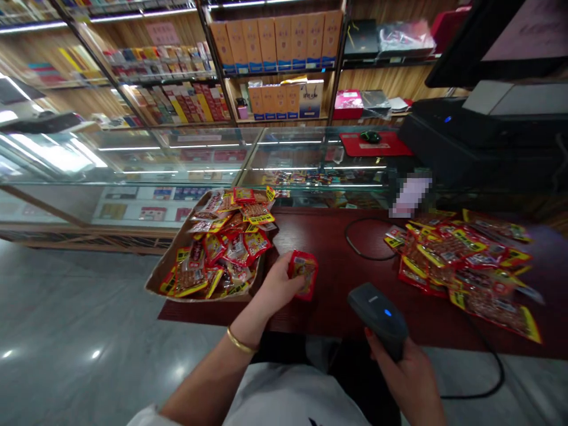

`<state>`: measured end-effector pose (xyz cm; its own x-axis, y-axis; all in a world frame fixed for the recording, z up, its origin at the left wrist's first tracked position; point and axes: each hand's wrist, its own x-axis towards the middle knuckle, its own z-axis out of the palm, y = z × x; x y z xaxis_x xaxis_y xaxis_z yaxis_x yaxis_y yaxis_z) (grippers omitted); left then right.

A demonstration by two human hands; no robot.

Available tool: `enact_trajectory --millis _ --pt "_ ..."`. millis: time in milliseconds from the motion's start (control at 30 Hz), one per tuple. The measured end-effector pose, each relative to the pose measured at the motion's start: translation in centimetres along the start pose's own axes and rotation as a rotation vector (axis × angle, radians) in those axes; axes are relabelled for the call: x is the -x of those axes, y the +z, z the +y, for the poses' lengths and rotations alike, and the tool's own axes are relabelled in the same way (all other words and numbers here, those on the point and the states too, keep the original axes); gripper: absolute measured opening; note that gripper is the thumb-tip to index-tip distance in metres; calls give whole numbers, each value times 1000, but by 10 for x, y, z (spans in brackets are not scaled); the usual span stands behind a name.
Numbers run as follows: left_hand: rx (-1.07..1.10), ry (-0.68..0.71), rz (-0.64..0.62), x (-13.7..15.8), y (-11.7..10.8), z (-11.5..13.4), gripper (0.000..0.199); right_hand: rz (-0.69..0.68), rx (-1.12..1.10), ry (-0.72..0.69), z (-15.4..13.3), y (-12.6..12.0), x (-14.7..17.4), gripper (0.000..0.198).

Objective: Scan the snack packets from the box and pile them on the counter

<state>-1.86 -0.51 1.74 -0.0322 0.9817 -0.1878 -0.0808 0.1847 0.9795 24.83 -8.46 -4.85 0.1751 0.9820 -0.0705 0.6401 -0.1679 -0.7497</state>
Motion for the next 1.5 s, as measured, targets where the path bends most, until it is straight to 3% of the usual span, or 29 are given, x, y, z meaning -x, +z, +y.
enact_trajectory --millis 100,233,367,500,600,667,733,867,1000,1167,1267,1400,1500 --pt "24 8 54 -11 6 -20 20 -20 -8 -5 3 -4 2 39" --pt "-83 121 207 -15 -2 -22 15 -10 -11 19 5 -6 2 42" --pt "-500 306 238 -5 -11 -21 7 -10 -20 -1 0 -6 2 41" --pt "-1011 327 188 15 -18 -18 26 -30 -15 -47 -3 -3 1 40" --pt "-1125 307 164 25 -20 -12 43 -90 3 -52 -1 -2 -2 41" --pt "-996 341 165 24 -18 -11 43 -96 9 -38 0 -1 -3 42" --pt "-747 344 204 17 -14 -14 30 -76 11 -27 -1 0 -3 43" --pt "-322 176 231 -3 -1 -36 6 -38 -5 -57 -8 1 2 42" --pt "-164 68 179 -16 10 -60 18 -31 -45 -81 -14 2 8 39" --pt "338 -73 152 -28 15 -74 34 -28 -69 -91 -10 2 8 42" --pt "448 1 156 -31 16 -78 32 -63 -54 -101 -8 4 7 41" --pt "513 39 110 -30 14 -80 45 -84 -74 -123 -12 9 9 40" --pt "565 30 132 -29 11 -82 35 -104 -56 -130 -15 12 10 41"
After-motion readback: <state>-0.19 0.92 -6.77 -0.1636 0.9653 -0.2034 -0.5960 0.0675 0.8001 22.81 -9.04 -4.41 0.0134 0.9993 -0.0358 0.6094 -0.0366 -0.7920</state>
